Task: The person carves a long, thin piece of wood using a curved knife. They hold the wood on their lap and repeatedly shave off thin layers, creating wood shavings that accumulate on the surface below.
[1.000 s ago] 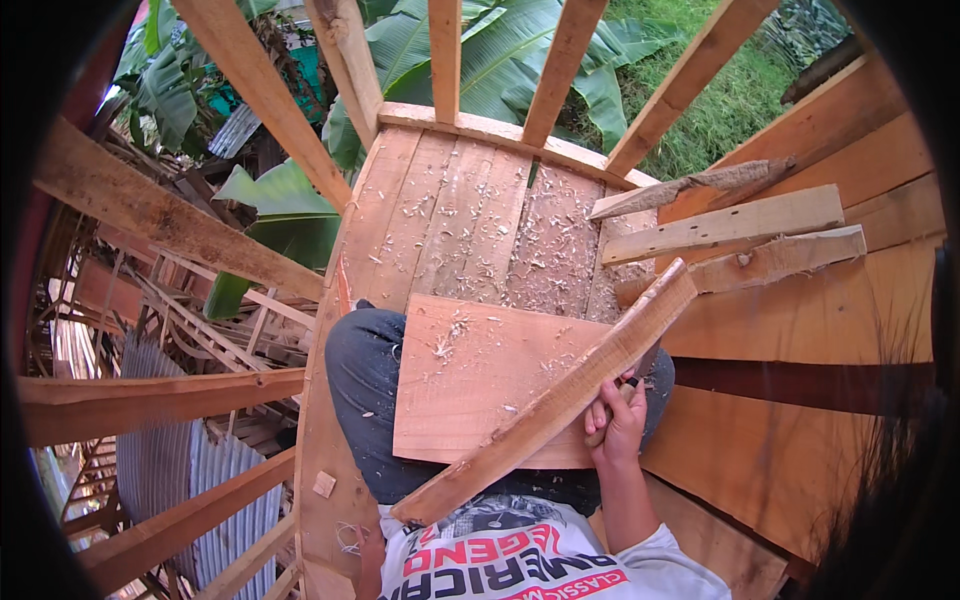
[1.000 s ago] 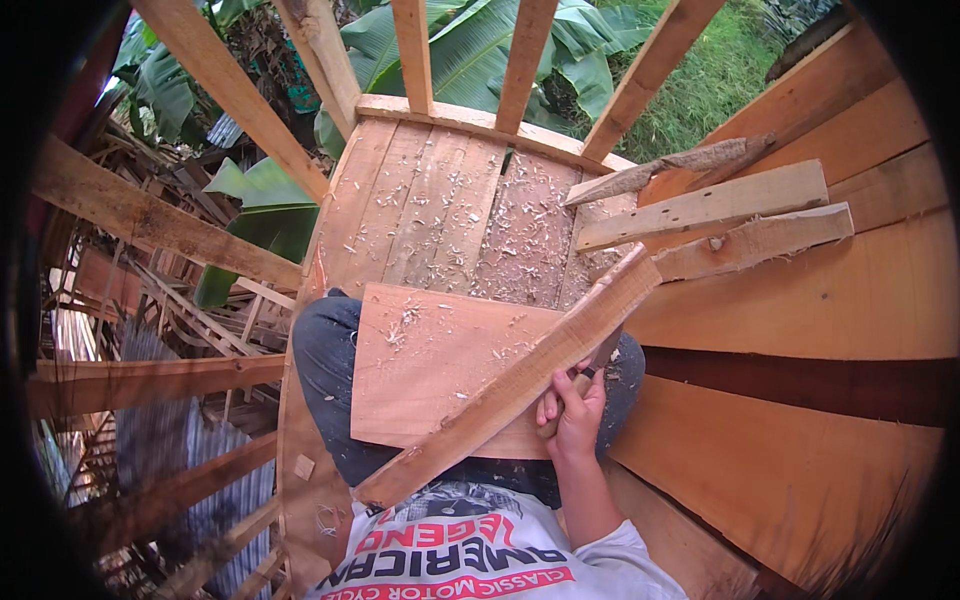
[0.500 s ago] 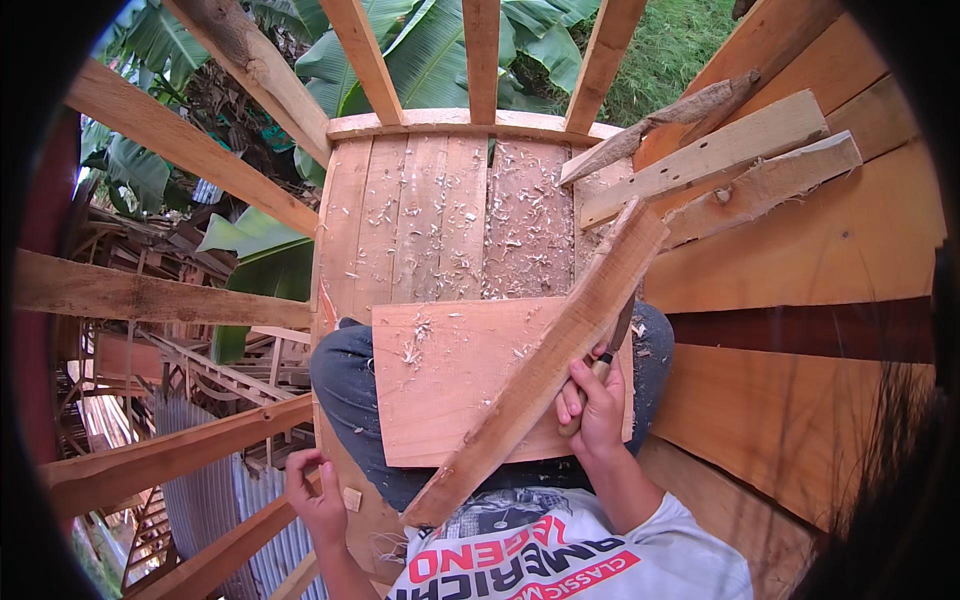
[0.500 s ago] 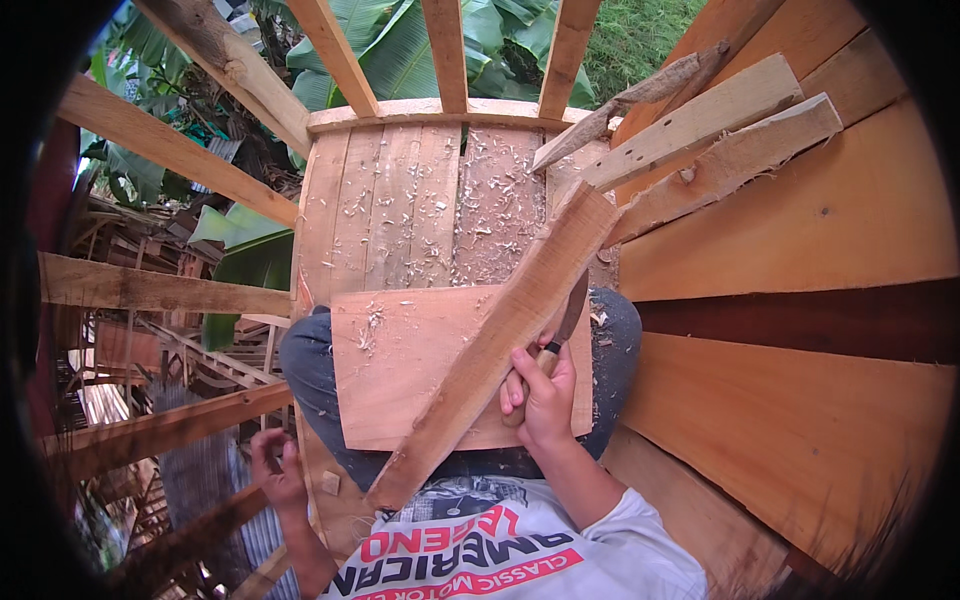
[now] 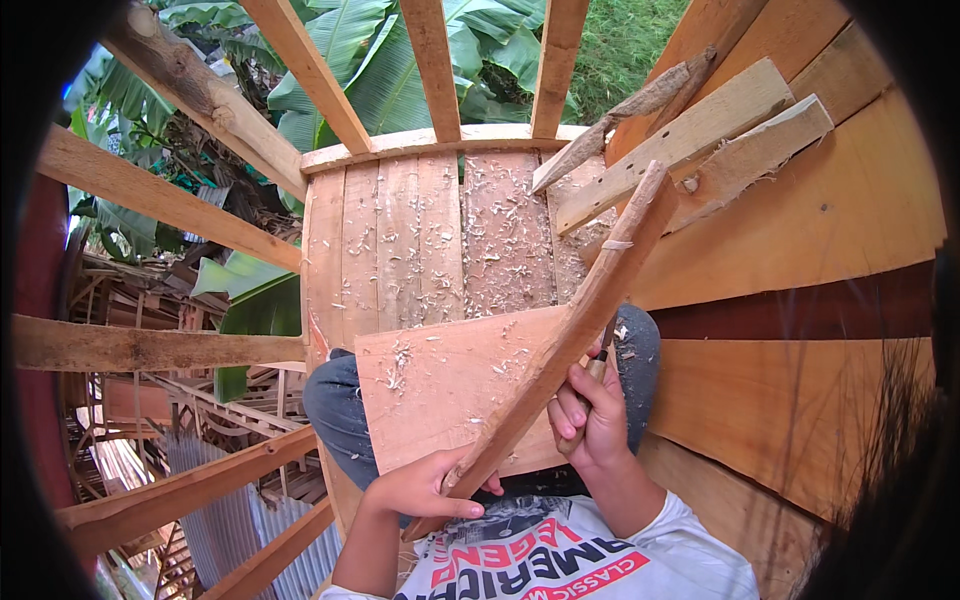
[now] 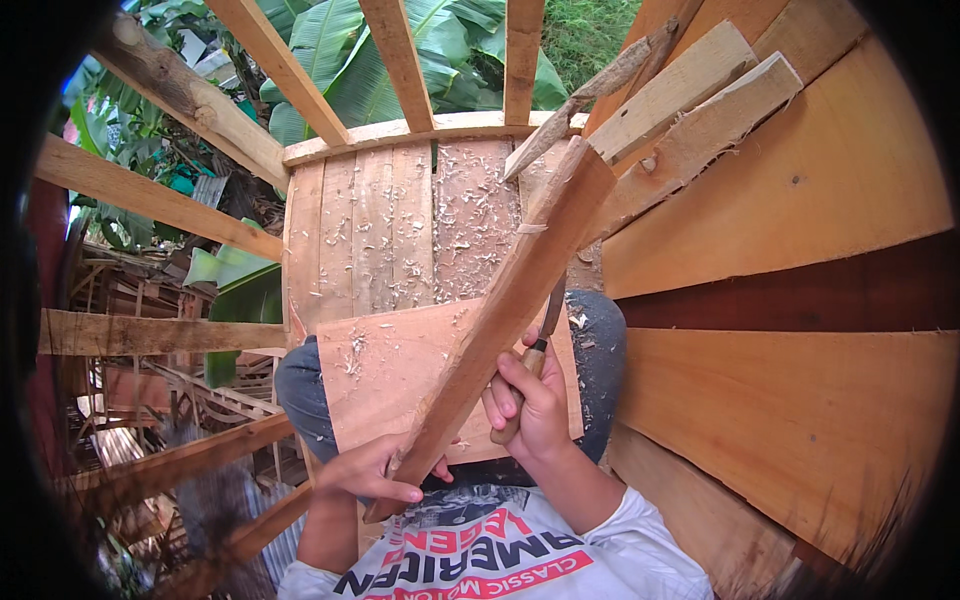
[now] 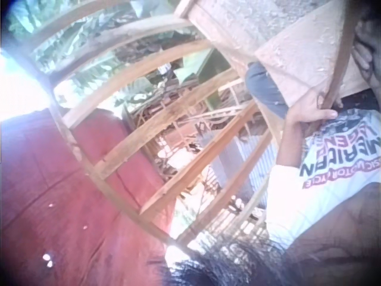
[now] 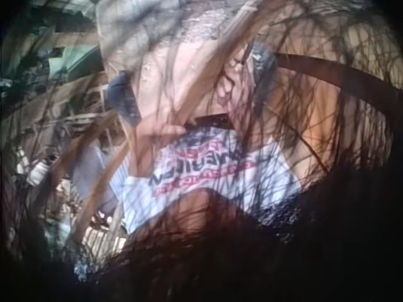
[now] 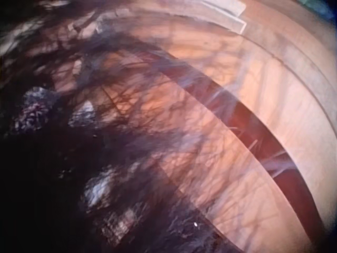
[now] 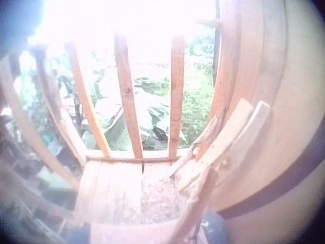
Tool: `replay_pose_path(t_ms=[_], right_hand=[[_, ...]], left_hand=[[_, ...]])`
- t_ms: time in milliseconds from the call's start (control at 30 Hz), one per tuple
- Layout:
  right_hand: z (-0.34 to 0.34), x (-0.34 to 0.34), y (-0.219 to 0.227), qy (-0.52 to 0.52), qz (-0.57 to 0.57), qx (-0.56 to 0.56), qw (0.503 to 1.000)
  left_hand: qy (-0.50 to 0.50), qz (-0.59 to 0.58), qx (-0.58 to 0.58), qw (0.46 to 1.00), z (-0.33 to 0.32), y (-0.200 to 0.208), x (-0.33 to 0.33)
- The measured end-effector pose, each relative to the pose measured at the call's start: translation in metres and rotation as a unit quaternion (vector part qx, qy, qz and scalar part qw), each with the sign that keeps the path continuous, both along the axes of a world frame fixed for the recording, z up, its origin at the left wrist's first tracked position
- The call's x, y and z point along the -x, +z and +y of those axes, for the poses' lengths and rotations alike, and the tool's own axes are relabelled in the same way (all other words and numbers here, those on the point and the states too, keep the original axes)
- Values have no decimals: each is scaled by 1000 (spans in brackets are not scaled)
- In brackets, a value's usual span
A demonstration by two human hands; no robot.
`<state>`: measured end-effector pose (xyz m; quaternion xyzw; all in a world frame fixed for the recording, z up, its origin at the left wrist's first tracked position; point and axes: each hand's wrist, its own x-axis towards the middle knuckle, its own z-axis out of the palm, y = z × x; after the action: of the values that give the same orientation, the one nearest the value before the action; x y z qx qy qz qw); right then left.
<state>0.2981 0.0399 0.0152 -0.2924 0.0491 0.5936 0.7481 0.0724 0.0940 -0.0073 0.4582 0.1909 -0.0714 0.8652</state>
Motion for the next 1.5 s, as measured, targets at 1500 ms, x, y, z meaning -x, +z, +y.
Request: replay_pose_path(t_ms=[1500], right_hand=[[-31, 7, -8, 171, -791, -56, 585]], left_hand=[[258, 299, -353, 848, -29, 45, -1]])
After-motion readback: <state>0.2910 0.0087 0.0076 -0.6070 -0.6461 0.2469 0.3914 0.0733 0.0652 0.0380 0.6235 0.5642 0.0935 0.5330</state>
